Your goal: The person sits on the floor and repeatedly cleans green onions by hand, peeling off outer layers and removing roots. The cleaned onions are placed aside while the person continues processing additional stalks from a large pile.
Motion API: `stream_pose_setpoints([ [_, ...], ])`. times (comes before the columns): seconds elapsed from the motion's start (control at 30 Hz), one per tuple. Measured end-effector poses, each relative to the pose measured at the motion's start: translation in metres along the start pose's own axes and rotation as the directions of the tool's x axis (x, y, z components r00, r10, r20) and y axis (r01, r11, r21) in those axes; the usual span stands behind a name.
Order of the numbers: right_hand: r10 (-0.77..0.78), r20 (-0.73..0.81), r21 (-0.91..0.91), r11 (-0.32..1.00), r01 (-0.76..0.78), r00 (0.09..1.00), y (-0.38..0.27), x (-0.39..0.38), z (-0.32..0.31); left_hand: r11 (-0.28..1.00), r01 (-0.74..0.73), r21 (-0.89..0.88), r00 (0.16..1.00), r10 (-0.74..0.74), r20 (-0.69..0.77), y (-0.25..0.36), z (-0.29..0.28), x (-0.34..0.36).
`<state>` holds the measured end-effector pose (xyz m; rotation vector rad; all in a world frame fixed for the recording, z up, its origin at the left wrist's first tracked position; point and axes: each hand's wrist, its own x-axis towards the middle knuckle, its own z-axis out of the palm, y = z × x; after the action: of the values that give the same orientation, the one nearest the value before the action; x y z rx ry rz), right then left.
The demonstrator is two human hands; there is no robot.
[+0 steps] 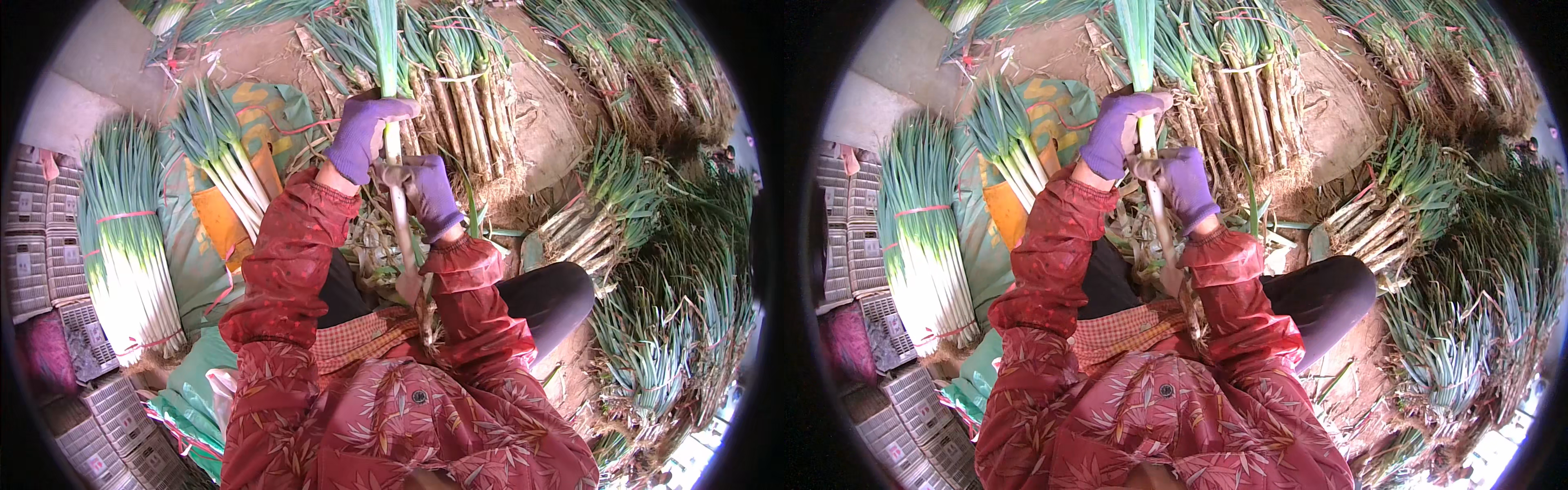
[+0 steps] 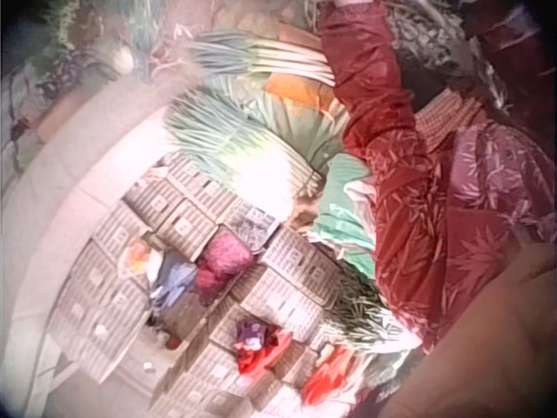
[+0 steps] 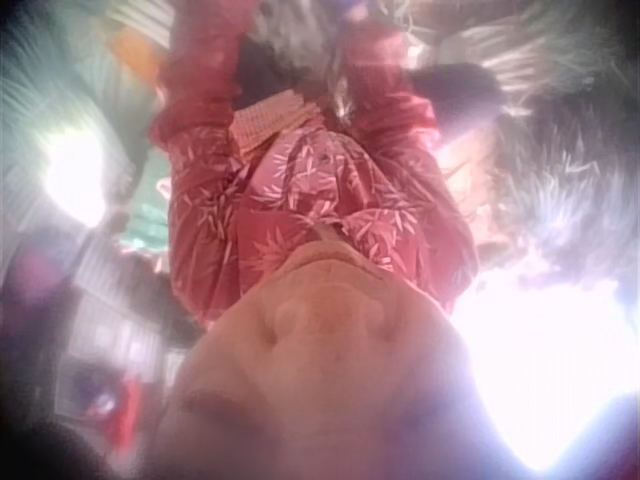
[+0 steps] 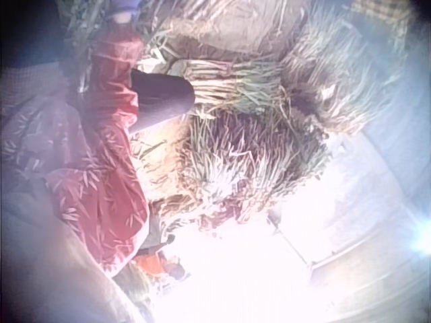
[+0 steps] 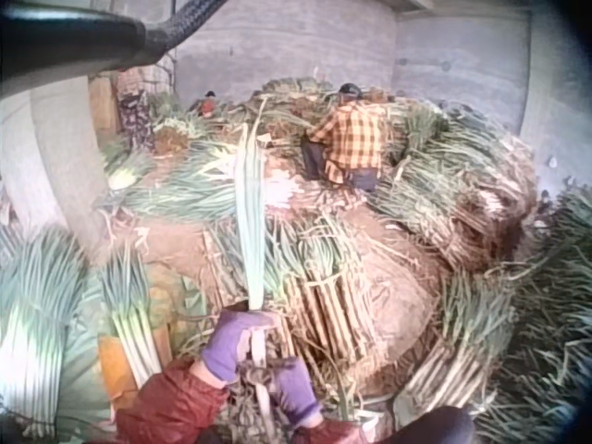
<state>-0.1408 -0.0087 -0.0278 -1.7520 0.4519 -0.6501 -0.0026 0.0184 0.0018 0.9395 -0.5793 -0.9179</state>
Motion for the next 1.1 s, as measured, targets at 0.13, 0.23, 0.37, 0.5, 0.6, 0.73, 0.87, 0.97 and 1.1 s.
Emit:
stream_pose_setpoints([
  [0.13,-0.179,0.074,-0.100,0.978,0.185,0.981,0.003,0.008,0.000,0.974,-0.035,0.223,0.997,0.019,0.073,0.000,-0.010,-0.009],
  [0.23,0.270,0.020,0.155,0.950,-0.270,0.963,-0.024,0.003,0.011,0.999,0.045,0.013,0.997,-0.045,0.059,0.001,-0.020,-0.006],
  [0.37,0.310,0.105,0.137,0.937,-0.323,0.945,-0.035,-0.021,0.003,0.969,0.226,0.096,0.974,-0.222,-0.048,0.013,0.000,-0.018],
  [0.5,0.146,0.206,0.392,0.894,-0.219,0.968,-0.039,-0.016,-0.010,0.990,0.135,-0.047,0.984,-0.129,0.120,0.007,-0.007,-0.012],
  [0.6,-0.112,0.058,0.118,0.987,0.105,0.992,-0.042,0.000,-0.003,0.999,-0.029,-0.034,0.991,0.034,0.128,-0.007,-0.010,-0.010],
  [0.73,0.058,0.121,0.032,0.998,-0.062,0.991,-0.033,-0.002,-0.005,0.996,0.080,0.025,0.991,-0.082,0.105,-0.008,-0.020,-0.008],
  [0.87,0.424,0.332,0.003,0.893,-0.450,0.843,-0.061,-0.025,-0.013,0.988,0.147,-0.039,0.988,-0.145,0.056,0.004,-0.015,-0.011],
  [0.97,0.187,0.452,0.250,0.912,-0.325,0.872,-0.015,-0.062,-0.010,0.986,0.118,-0.117,0.986,-0.103,0.134,0.017,-0.025,0.007],
  [1.1,0.481,0.398,0.293,0.740,-0.605,0.781,-0.050,-0.086,0.007,0.994,-0.105,0.017,0.994,0.105,0.031,0.014,-0.029,0.016],
])
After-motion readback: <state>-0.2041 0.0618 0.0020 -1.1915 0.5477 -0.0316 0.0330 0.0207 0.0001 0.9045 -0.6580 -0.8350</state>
